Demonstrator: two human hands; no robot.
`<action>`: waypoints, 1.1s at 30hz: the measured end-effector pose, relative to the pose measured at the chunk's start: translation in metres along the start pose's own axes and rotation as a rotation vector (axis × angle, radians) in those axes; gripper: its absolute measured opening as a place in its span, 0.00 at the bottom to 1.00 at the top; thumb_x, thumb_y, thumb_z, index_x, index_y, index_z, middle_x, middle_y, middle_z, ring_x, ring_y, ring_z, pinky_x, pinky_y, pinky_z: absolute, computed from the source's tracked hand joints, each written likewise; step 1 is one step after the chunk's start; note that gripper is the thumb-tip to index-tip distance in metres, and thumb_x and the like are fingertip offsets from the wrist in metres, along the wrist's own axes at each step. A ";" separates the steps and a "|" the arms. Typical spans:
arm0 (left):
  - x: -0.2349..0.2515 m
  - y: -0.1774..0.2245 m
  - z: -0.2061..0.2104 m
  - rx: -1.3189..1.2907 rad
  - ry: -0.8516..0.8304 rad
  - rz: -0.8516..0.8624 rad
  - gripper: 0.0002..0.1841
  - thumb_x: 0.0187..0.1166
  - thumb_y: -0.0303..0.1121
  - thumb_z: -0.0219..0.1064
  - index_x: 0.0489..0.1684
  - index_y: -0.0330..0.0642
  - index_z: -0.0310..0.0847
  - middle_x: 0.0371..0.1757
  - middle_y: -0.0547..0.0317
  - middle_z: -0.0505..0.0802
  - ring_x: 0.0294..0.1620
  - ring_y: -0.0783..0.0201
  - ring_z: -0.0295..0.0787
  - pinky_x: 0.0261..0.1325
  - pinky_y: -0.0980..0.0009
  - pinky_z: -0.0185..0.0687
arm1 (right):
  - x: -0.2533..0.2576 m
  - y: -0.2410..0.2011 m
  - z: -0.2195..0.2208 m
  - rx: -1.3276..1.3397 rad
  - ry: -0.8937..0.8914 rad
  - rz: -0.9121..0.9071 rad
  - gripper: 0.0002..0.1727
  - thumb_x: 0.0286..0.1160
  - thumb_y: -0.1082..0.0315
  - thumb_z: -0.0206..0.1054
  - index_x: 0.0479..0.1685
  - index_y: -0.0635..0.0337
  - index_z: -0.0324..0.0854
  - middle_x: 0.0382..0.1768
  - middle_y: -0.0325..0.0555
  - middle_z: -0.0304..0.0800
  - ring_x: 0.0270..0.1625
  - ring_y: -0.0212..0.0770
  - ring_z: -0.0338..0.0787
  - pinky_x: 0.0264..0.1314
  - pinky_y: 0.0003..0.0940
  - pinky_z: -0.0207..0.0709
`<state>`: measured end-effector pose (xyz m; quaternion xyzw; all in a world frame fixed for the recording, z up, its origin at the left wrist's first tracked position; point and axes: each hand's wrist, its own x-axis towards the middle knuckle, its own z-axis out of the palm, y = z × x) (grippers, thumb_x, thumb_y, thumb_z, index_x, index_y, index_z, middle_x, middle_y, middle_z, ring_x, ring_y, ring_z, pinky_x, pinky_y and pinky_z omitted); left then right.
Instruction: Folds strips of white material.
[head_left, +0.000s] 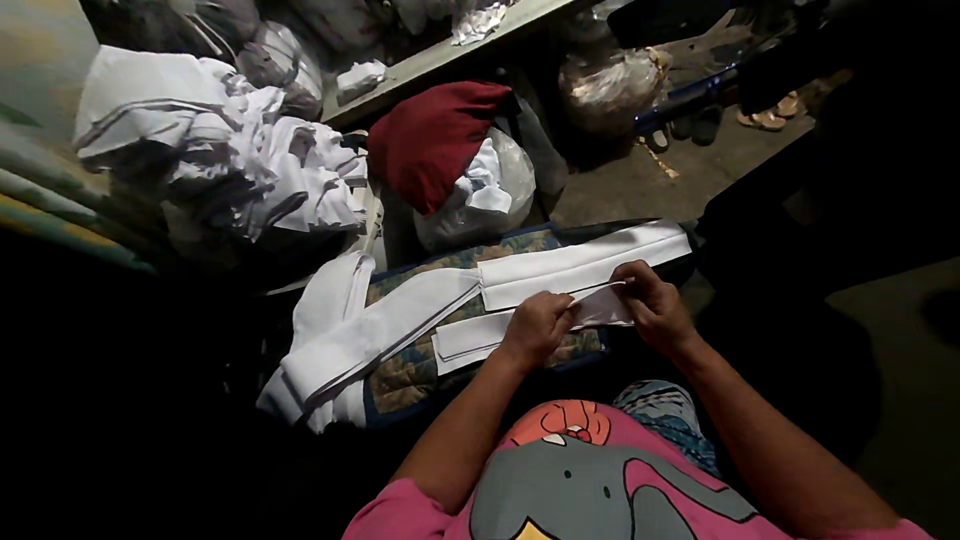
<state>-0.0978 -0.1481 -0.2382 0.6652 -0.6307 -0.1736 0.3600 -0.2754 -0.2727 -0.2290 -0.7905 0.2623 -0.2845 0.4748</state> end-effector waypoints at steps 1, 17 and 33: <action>-0.001 -0.001 -0.002 0.019 0.052 0.041 0.15 0.87 0.34 0.59 0.55 0.39 0.93 0.58 0.44 0.94 0.62 0.48 0.91 0.69 0.50 0.80 | 0.001 -0.003 0.000 -0.047 0.000 -0.012 0.11 0.82 0.72 0.56 0.52 0.68 0.81 0.30 0.43 0.86 0.31 0.26 0.83 0.41 0.25 0.80; -0.010 0.043 -0.052 -0.659 -0.232 -0.192 0.21 0.65 0.32 0.80 0.54 0.32 0.84 0.45 0.59 0.94 0.41 0.77 0.91 0.47 0.76 0.89 | 0.020 -0.033 -0.060 -0.242 0.209 -0.360 0.12 0.86 0.64 0.62 0.49 0.66 0.81 0.41 0.48 0.88 0.44 0.29 0.87 0.52 0.24 0.82; 0.013 0.036 -0.030 -0.403 -0.307 0.020 0.14 0.73 0.40 0.74 0.37 0.35 0.92 0.37 0.52 0.94 0.50 0.57 0.87 0.69 0.51 0.69 | 0.026 -0.054 -0.096 -0.341 0.160 -0.452 0.12 0.87 0.61 0.61 0.48 0.62 0.79 0.38 0.45 0.85 0.41 0.25 0.84 0.47 0.18 0.81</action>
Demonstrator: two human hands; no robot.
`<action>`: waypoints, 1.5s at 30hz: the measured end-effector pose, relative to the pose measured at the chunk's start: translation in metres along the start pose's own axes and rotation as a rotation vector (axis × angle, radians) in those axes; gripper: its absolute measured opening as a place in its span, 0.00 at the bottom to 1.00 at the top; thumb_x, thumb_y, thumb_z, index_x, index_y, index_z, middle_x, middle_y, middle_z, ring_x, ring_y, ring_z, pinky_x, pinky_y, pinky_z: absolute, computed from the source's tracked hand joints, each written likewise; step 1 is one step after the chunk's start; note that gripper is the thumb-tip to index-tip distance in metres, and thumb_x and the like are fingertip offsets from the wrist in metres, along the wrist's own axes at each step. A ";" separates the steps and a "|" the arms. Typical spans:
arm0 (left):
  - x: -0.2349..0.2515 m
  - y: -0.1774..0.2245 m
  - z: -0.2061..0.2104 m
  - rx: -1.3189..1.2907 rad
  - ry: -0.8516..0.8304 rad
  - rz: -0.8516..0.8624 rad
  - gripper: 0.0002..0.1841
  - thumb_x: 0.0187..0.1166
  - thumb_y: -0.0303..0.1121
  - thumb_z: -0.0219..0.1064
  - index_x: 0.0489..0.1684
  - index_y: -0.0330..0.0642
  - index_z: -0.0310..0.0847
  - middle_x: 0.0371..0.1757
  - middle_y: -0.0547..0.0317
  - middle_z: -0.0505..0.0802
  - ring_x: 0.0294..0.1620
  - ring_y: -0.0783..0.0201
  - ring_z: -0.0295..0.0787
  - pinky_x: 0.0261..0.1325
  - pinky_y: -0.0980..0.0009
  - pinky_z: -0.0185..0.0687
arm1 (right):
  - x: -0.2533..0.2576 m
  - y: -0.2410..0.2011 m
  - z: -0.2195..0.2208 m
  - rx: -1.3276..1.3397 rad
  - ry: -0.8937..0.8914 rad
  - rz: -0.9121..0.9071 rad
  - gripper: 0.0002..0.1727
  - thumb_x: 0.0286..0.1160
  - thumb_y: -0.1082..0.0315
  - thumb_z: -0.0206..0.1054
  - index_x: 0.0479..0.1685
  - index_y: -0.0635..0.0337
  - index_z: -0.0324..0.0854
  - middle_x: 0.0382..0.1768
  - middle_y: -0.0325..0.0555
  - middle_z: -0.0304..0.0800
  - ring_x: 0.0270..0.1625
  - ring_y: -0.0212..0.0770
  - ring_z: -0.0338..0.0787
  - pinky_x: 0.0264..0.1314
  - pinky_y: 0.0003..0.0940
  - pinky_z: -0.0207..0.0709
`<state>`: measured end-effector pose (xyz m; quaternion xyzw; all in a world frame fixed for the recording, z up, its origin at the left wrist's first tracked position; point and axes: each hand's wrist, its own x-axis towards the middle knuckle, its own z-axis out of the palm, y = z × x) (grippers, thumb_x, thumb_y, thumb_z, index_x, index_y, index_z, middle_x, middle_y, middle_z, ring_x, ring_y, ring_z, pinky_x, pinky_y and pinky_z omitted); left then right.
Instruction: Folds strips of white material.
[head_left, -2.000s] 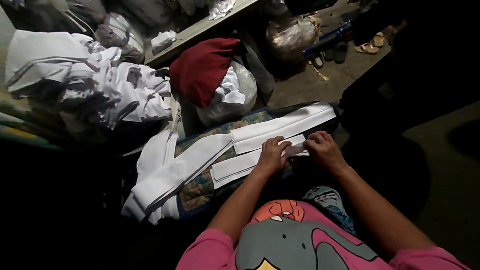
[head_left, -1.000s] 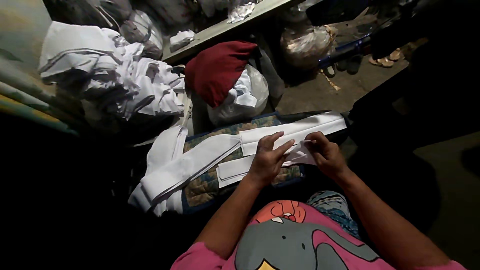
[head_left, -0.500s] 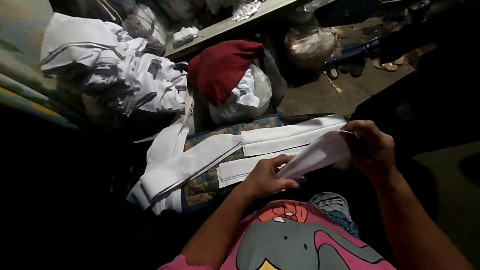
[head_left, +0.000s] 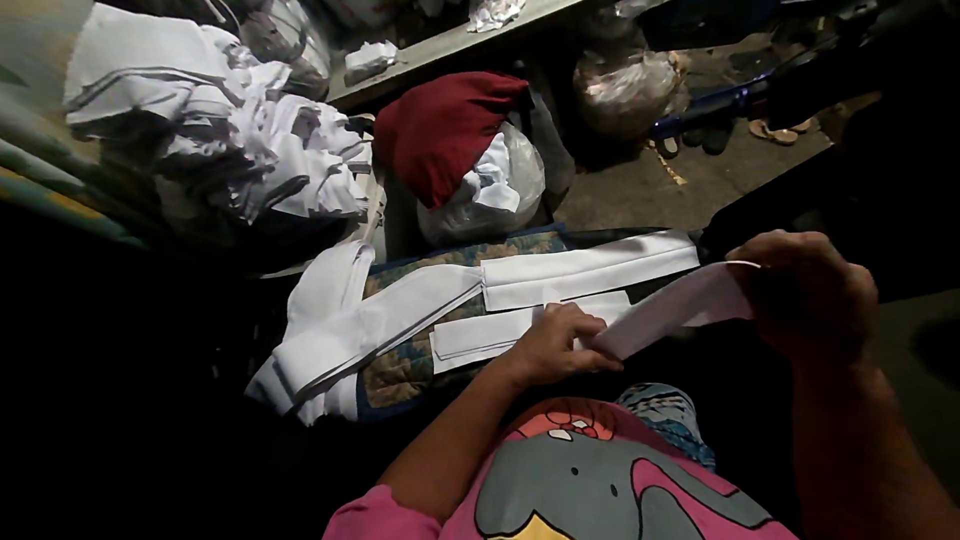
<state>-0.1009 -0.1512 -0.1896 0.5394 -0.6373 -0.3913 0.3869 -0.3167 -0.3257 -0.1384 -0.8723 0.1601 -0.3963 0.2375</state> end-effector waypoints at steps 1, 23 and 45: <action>0.005 -0.003 0.002 0.026 -0.085 -0.026 0.12 0.75 0.38 0.73 0.38 0.36 0.93 0.37 0.52 0.94 0.51 0.56 0.87 0.72 0.48 0.65 | 0.004 -0.005 -0.002 0.003 -0.011 -0.049 0.11 0.87 0.61 0.60 0.47 0.61 0.80 0.37 0.45 0.85 0.42 0.27 0.84 0.48 0.20 0.80; -0.050 -0.059 -0.059 -0.799 0.499 -0.379 0.12 0.63 0.27 0.74 0.44 0.45 0.86 0.39 0.64 0.96 0.40 0.70 0.94 0.50 0.69 0.92 | 0.002 0.063 -0.022 0.098 0.184 0.375 0.11 0.83 0.69 0.61 0.57 0.65 0.74 0.45 0.33 0.84 0.42 0.15 0.83 0.49 0.16 0.82; 0.002 -0.091 -0.053 0.284 0.492 -0.901 0.44 0.77 0.38 0.76 0.90 0.42 0.48 0.53 0.37 0.88 0.47 0.45 0.90 0.56 0.46 0.84 | -0.037 0.160 0.088 -0.265 -0.389 0.938 0.41 0.83 0.57 0.69 0.92 0.53 0.52 0.59 0.75 0.86 0.58 0.79 0.87 0.59 0.76 0.76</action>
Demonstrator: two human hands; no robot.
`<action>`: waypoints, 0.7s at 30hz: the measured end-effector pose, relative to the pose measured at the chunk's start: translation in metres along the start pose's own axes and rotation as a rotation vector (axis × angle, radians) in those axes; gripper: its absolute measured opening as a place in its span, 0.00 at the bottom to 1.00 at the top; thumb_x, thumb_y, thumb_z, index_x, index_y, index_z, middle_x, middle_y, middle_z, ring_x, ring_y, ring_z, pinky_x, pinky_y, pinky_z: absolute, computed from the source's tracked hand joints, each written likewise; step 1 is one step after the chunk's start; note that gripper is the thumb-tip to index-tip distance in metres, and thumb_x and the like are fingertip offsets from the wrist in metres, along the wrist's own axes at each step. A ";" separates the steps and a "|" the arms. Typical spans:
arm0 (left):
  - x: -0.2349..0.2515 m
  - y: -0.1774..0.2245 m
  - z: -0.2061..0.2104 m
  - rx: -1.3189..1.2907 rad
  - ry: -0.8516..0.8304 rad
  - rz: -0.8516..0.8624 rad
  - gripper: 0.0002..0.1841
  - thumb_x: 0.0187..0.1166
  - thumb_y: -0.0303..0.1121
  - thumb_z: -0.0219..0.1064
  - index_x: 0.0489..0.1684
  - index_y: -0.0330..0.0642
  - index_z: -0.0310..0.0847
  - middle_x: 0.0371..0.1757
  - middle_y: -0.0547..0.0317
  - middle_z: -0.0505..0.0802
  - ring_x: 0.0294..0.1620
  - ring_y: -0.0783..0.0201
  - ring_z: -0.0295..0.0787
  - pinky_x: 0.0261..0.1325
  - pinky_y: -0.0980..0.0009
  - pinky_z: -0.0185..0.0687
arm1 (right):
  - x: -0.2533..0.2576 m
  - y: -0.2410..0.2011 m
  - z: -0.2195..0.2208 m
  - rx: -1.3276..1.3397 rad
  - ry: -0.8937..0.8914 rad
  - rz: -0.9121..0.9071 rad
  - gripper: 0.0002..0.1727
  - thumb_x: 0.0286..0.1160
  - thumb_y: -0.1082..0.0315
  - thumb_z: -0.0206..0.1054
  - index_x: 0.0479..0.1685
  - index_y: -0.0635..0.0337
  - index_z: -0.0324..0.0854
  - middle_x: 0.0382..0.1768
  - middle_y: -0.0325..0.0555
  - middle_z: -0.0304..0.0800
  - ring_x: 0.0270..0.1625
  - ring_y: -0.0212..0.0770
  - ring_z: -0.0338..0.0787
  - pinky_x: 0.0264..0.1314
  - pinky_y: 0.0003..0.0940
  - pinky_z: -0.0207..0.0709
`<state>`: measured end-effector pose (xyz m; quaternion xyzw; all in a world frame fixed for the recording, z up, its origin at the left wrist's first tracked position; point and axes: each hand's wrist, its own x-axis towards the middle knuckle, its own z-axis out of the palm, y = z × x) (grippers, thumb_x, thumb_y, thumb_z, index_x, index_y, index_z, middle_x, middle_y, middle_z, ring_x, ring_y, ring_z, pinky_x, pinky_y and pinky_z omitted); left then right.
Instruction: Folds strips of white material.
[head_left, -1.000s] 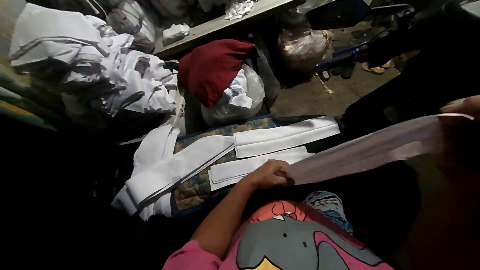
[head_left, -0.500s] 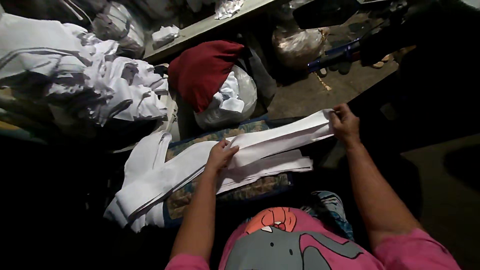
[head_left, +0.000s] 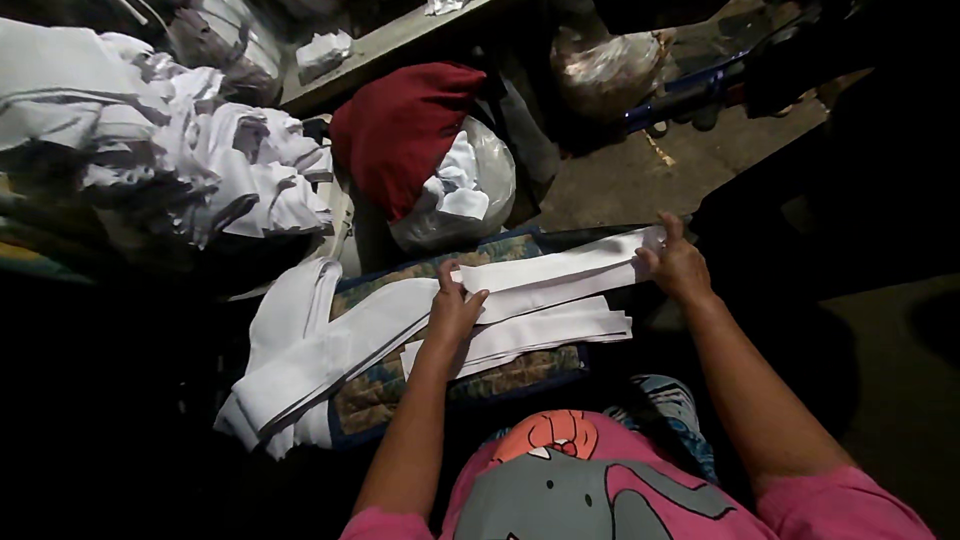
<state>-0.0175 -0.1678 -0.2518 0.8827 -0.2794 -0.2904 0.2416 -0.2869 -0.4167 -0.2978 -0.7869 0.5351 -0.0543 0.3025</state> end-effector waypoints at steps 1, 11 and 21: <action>0.000 -0.002 0.000 -0.010 -0.027 0.032 0.42 0.80 0.36 0.73 0.91 0.46 0.48 0.55 0.41 0.88 0.43 0.50 0.90 0.52 0.50 0.86 | -0.002 0.000 0.000 0.001 0.001 -0.013 0.40 0.83 0.60 0.69 0.92 0.52 0.53 0.62 0.75 0.85 0.60 0.78 0.87 0.61 0.76 0.76; 0.008 -0.012 0.009 0.197 -0.112 0.196 0.12 0.85 0.32 0.65 0.61 0.46 0.88 0.67 0.42 0.85 0.66 0.49 0.85 0.70 0.52 0.81 | -0.052 -0.051 0.080 -0.136 0.057 -0.637 0.28 0.89 0.57 0.55 0.82 0.62 0.74 0.85 0.65 0.67 0.91 0.65 0.60 0.92 0.66 0.46; 0.005 -0.013 0.014 0.283 -0.133 0.207 0.16 0.83 0.25 0.64 0.60 0.52 0.92 0.71 0.43 0.83 0.66 0.50 0.85 0.70 0.54 0.82 | -0.058 -0.022 0.108 -0.294 -0.076 -0.560 0.38 0.91 0.40 0.38 0.94 0.51 0.57 0.94 0.48 0.55 0.96 0.52 0.49 0.93 0.70 0.32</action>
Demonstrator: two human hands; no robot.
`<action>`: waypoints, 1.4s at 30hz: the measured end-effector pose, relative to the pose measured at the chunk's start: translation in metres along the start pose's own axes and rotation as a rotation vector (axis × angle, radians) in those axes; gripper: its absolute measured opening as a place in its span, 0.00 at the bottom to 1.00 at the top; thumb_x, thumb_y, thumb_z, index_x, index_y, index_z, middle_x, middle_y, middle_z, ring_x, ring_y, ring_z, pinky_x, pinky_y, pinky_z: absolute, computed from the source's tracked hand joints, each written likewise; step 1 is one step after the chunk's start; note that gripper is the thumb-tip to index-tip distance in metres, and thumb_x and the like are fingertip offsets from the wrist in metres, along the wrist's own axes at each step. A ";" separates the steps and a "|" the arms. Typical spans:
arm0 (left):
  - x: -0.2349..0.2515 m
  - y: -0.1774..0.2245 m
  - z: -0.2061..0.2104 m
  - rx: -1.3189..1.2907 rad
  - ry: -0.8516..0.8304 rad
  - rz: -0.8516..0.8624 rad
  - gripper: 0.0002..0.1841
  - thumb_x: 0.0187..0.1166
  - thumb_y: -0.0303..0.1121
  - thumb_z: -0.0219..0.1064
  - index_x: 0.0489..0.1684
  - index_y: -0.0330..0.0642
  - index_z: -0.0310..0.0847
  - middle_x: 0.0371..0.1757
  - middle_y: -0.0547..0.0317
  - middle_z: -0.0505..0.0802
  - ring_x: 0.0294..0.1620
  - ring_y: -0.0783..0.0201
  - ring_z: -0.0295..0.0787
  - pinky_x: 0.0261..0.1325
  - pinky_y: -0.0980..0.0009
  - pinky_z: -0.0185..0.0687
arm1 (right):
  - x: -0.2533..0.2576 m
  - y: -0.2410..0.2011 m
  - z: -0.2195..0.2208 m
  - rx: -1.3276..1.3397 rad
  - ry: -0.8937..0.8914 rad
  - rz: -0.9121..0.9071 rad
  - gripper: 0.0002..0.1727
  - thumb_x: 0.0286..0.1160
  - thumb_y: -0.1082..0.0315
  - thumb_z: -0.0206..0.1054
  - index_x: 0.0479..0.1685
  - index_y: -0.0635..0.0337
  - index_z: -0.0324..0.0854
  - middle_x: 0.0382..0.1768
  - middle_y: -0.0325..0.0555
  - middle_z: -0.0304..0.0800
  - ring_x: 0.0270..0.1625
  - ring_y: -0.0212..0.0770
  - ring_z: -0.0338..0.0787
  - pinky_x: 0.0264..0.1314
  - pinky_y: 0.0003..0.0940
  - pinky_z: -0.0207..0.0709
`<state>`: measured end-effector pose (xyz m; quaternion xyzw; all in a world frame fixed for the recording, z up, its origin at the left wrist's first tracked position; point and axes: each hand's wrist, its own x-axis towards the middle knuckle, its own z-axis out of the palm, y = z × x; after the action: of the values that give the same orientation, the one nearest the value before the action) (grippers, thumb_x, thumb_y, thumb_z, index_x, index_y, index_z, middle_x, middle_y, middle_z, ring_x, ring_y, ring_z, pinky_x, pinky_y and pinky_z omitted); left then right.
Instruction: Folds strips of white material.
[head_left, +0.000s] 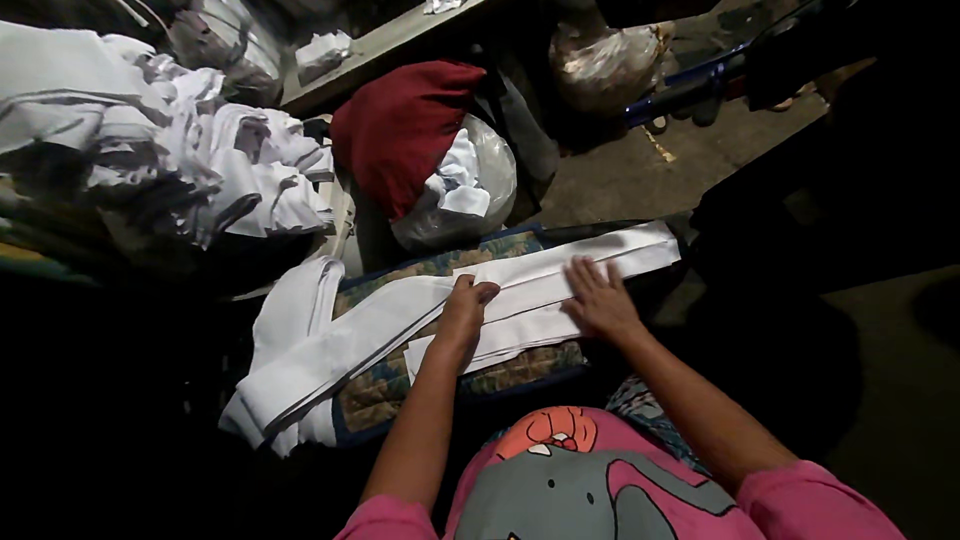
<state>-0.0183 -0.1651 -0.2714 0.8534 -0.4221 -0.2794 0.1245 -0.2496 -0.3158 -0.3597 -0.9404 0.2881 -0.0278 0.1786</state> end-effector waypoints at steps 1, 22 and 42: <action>-0.001 0.000 0.000 -0.007 -0.005 -0.004 0.16 0.83 0.25 0.63 0.61 0.53 0.92 0.72 0.43 0.82 0.66 0.49 0.85 0.70 0.53 0.82 | -0.004 0.017 -0.006 -0.025 0.040 0.068 0.39 0.91 0.40 0.40 0.94 0.52 0.57 0.94 0.49 0.55 0.96 0.53 0.48 0.93 0.72 0.31; -0.004 -0.005 0.007 0.113 -0.031 0.092 0.22 0.85 0.31 0.62 0.75 0.64 0.83 0.79 0.40 0.77 0.74 0.43 0.80 0.73 0.46 0.79 | -0.009 0.051 -0.039 0.025 0.141 0.402 0.34 0.91 0.44 0.47 0.93 0.47 0.61 0.93 0.63 0.52 0.95 0.66 0.47 0.89 0.78 0.30; -0.011 -0.004 -0.022 -0.236 0.125 -0.318 0.25 0.81 0.36 0.72 0.70 0.29 0.74 0.43 0.43 0.90 0.43 0.51 0.88 0.56 0.51 0.82 | 0.012 0.060 -0.099 0.516 0.237 0.997 0.24 0.77 0.56 0.73 0.62 0.67 0.84 0.72 0.76 0.73 0.78 0.76 0.67 0.76 0.75 0.59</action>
<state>-0.0080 -0.1544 -0.2518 0.9045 -0.2377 -0.2895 0.2038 -0.2867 -0.4005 -0.2889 -0.6074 0.6986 -0.1149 0.3602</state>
